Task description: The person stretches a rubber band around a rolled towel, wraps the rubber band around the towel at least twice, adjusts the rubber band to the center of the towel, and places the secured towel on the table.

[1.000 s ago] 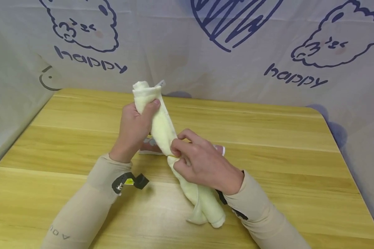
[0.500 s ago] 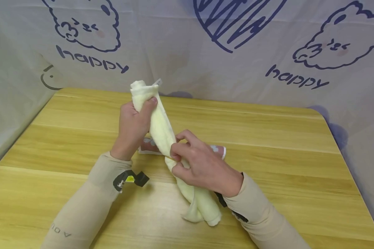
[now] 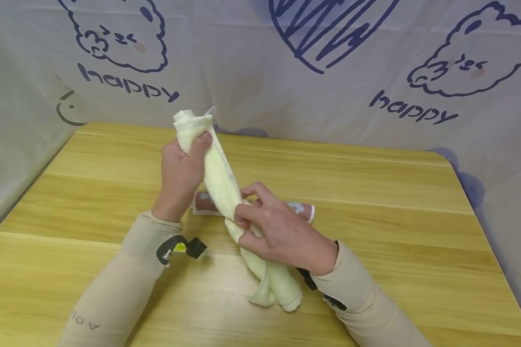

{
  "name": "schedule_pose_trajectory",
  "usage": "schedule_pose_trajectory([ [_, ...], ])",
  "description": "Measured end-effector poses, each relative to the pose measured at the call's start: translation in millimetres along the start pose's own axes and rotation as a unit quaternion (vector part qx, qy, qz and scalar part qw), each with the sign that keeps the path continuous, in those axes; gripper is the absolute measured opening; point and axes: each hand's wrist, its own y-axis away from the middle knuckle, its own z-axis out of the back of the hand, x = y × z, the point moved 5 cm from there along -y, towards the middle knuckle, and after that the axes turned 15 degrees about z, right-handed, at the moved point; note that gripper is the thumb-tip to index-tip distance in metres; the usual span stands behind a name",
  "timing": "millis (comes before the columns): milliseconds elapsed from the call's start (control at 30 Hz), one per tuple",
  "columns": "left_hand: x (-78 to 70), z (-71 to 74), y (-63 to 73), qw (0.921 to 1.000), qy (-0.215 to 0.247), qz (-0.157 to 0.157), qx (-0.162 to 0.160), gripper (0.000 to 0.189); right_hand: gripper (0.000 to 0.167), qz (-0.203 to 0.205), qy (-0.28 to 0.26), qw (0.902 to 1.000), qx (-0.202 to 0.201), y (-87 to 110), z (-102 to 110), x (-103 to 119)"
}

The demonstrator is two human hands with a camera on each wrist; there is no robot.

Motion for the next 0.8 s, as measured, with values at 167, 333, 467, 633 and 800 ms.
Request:
schedule_pose_trajectory([
  [167,-0.3,-0.9,0.2,0.9999,0.007,-0.005,0.011,0.031,0.019,-0.008,0.006,0.9999,0.011,0.9,-0.4,-0.9],
  [333,-3.1,-3.3,3.4,0.9989,0.014,-0.025,0.037,0.031,0.014,0.026,0.028,0.9991,-0.017,1.6,2.4,-2.2],
  [467,-5.2,-4.4,5.9,0.9981,0.021,-0.04,0.041,0.03,0.008,0.022,0.019,0.9993,-0.023,2.1,4.3,-4.2],
  [633,-5.6,-4.8,7.4,0.9977,0.044,-0.037,0.036,0.028,0.017,0.003,0.017,0.9997,-0.019,1.9,3.8,-4.8],
  [800,-6.3,-3.1,7.5,0.9974,0.056,-0.037,0.027,0.027,0.034,-0.008,0.02,0.9998,0.002,1.0,3.0,-6.4],
])
